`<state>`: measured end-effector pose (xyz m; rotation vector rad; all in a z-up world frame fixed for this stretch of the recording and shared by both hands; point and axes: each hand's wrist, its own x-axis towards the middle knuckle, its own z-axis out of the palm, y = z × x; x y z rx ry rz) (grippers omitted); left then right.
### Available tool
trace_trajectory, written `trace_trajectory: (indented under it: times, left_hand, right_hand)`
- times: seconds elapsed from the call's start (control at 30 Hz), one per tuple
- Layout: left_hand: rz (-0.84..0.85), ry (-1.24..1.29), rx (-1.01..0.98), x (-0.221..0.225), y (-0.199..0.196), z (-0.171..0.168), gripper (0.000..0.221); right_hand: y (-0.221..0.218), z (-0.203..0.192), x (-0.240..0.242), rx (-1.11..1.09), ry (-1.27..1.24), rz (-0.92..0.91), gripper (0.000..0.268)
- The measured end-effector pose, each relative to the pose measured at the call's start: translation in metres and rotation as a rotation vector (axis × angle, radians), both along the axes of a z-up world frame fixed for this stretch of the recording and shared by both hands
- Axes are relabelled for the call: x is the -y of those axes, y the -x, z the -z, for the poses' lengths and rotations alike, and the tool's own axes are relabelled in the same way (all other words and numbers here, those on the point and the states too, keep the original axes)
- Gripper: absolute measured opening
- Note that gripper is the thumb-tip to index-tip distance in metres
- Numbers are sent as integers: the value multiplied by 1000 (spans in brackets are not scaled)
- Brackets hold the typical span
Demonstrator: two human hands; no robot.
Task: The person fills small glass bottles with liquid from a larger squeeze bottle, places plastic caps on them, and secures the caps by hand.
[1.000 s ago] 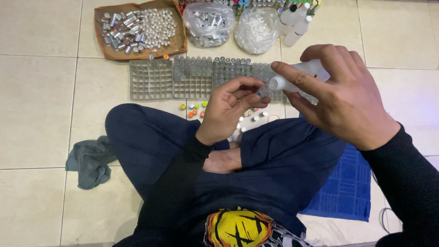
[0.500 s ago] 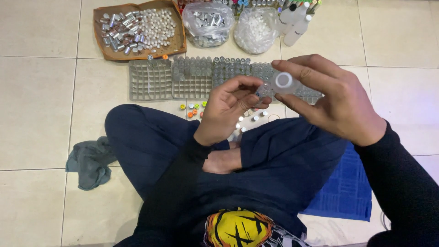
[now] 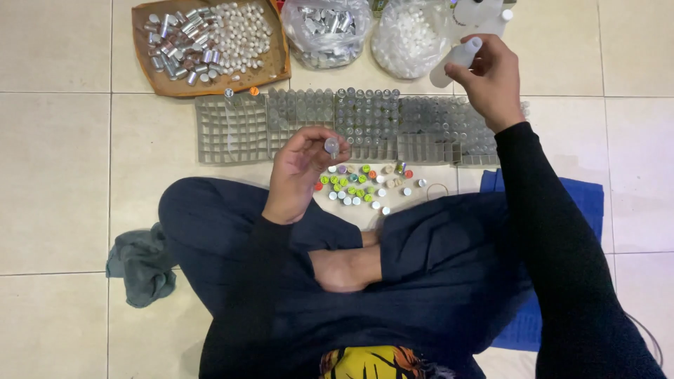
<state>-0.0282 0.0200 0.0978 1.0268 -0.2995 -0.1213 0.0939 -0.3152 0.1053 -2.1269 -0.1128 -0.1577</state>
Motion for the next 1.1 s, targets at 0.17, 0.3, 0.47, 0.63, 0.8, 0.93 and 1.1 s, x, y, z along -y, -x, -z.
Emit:
trace_trajectory:
  times: [0.17,0.3,0.47,0.63,0.8,0.93,1.1]
  left_hand:
    - [-46,-7,-72,-8,-10,37,18]
    - [-41,-8,-91,-9,-15,53,17]
    - [-17,29,-137,-9,-16,62,17]
    - [-7,-2,-129,-10,-15,66,19]
    - [-44,-45,-197,-10,-16,76,17]
    - [-32,-84,-185,-10,-19,72,18]
    - [-48,-115,-202,-12,-21,69,16]
  right_hand:
    - [-37,66,19,-132,100,172,36]
    - [-53,92,30,-244,159,294,40]
    - [-58,101,30,-285,202,284,41]
    - [-53,77,24,-353,216,252,48]
    - [-55,57,23,172,352,138,19]
    - [-101,79,8,155,493,-78,9]
    - [-166,172,15,56,964,21,18]
